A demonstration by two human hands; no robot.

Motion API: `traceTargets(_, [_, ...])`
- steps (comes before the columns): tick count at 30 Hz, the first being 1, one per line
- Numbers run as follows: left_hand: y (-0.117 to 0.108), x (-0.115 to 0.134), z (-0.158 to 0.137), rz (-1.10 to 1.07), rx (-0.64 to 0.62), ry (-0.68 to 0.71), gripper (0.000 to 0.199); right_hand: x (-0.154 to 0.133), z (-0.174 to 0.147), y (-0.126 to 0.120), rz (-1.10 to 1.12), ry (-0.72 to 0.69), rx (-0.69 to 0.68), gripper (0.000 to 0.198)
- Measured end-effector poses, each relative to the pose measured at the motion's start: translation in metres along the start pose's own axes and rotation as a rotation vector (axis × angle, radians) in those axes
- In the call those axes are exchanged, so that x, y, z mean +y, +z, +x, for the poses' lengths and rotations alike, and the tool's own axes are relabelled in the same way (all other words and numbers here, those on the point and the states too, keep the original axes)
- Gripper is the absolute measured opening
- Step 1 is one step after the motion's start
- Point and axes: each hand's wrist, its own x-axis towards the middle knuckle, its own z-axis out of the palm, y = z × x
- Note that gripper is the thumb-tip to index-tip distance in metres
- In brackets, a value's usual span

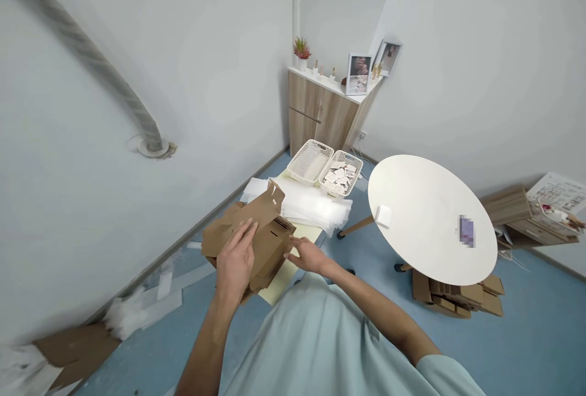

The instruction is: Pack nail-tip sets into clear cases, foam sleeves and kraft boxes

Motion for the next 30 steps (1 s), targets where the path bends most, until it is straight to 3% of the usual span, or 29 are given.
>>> traceTargets(3, [0.012, 0.031, 0.024, -0.063, -0.007, 0.179, 0.057, 0.001, -0.027, -0.068, 0.270, 0.050, 0.322, 0.042])
traceTargets(6, [0.041, 0.065, 0.048, -0.112, -0.076, 0.372, 0.068, 0.010, -0.063, -0.136, 0.420, 0.131, 0.646, 0.047])
traceTargets(10, [0.094, 0.120, 0.070, -0.183, -0.172, 0.613, 0.080, 0.041, -0.117, -0.192, 0.403, 0.285, 0.946, 0.046])
traceTargets(15, [0.173, 0.194, 0.074, -0.263, -0.333, 0.756, 0.083, 0.112, -0.187, -0.210, 0.449, 0.481, 1.157, 0.034])
traceTargets(19, [0.258, 0.253, 0.063, -0.289, -0.527, 0.792, 0.082, 0.192, -0.246, -0.214, 0.515, 0.614, 1.241, 0.034])
traceTargets(26, [0.422, 0.349, 0.029, -0.273, -0.790, 0.895, 0.071, 0.347, -0.338, -0.215, 0.575, 0.847, 1.247, 0.034])
traceTargets(30, [0.490, 0.383, 0.008, -0.228, -0.944, 0.922, 0.064, 0.417, -0.371, -0.205, 0.610, 0.945, 1.167, 0.031])
